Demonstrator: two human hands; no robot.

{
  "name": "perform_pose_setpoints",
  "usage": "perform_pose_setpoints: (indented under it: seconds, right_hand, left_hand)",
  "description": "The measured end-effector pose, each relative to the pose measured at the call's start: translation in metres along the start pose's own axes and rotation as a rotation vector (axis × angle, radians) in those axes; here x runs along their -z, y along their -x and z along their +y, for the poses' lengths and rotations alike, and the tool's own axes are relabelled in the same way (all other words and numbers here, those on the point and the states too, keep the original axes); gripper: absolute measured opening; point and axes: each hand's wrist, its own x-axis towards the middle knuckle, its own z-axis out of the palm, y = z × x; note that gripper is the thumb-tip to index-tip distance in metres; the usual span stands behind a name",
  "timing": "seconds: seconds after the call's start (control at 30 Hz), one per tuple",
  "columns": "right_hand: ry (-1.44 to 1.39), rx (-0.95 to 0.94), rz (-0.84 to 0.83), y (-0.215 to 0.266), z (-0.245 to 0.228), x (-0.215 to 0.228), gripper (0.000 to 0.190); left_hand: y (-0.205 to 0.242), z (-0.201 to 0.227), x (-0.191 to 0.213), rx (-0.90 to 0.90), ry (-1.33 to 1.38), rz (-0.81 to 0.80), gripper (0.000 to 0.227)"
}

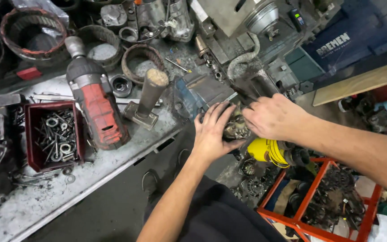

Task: The person cleans a small metal gear using a wire brush. They repeatedly scrub the gear's teeth and surfaces, rotating it to access different areas, and occasionally inspect it by hand.

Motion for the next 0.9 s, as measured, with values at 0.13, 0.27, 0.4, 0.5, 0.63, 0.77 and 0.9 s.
perform_pose_setpoints:
  seconds: [0.13,0.27,0.4,0.5,0.63,0.77,0.9]
  right_hand:
    - [-0.086,-0.230,-0.233,-0.027,-0.010,0.010,0.033]
    - [-0.301,-0.462,-0.584,-0.026,-0.011,0.019,0.031]
    - [-0.416,-0.525,-0.581,-0.017,-0.011,0.017,0.033]
    - [-0.406,-0.335,-0.451,-0.010,-0.011,0.009,0.026]
    - [-0.195,-0.059,-0.250,-0.003,0.001,0.002,0.019]
    - [-0.320,-0.127,-0.311,-0.002,0.007,-0.014,0.027]
    - [-0.542,-0.477,-0.677,-0.027,0.004,-0.004,0.054]
  left_hand:
    - [-0.002,-0.003,-0.001,-0.002,0.008,-0.031,0.107]
    - [0.004,0.000,0.002,0.002,0.012,-0.003,0.105]
    - [0.000,0.002,0.002,0.003,0.021,0.018,0.103]
    - [-0.001,0.002,0.003,-0.015,0.011,0.014,0.104]
    - [-0.001,0.003,0.003,-0.026,0.006,0.034,0.102]
    - [-0.001,0.002,0.003,-0.018,0.004,0.047,0.102]
    - [0.000,0.002,0.001,-0.032,-0.001,0.071,0.102]
